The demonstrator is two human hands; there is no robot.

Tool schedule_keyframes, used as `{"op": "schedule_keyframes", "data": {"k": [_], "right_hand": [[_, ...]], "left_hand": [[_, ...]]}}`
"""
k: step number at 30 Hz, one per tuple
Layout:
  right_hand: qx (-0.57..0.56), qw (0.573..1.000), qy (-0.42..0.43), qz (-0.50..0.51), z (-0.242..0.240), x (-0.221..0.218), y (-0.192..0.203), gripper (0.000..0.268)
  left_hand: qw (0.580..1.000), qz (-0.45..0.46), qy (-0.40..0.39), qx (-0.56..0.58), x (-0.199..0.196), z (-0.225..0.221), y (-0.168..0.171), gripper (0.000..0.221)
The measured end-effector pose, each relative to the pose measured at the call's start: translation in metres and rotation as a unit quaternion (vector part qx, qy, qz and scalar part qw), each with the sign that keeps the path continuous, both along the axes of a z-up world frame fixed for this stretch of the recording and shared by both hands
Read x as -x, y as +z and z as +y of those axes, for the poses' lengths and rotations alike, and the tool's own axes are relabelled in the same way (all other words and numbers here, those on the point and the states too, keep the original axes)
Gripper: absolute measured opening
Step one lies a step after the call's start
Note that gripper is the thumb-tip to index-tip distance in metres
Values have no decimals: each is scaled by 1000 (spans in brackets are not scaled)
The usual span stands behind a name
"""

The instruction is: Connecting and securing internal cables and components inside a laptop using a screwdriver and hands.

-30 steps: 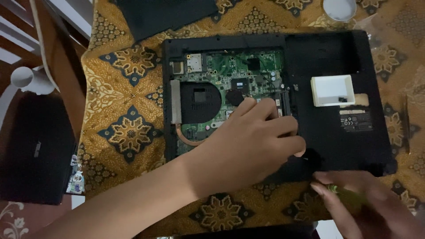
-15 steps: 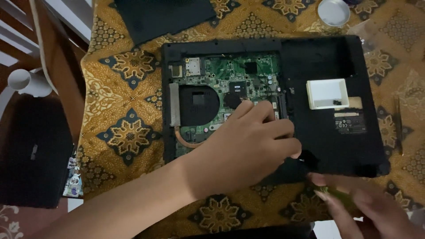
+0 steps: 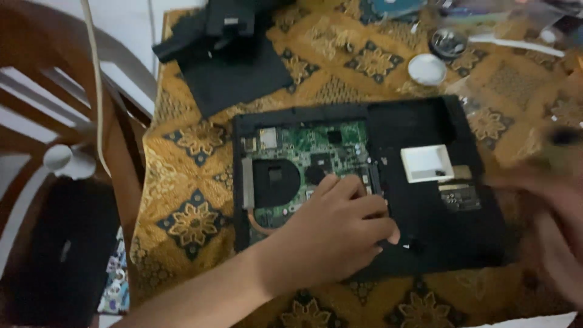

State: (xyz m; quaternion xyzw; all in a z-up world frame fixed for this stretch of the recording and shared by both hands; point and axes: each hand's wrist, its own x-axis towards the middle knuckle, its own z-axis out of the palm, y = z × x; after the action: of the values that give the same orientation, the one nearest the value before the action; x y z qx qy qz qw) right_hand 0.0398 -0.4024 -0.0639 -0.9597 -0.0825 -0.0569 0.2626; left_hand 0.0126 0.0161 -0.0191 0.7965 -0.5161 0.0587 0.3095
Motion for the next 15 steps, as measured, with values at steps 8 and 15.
{"op": "schedule_keyframes", "data": {"k": [8, 15], "right_hand": [[187, 964, 184, 36, 96, -29, 75, 118], [210, 958, 63, 185, 95, -30, 55, 74]], "left_hand": [[998, 47, 4, 52, 1, 3, 24, 13], [971, 56, 223, -65, -9, 3, 16, 36]]}}
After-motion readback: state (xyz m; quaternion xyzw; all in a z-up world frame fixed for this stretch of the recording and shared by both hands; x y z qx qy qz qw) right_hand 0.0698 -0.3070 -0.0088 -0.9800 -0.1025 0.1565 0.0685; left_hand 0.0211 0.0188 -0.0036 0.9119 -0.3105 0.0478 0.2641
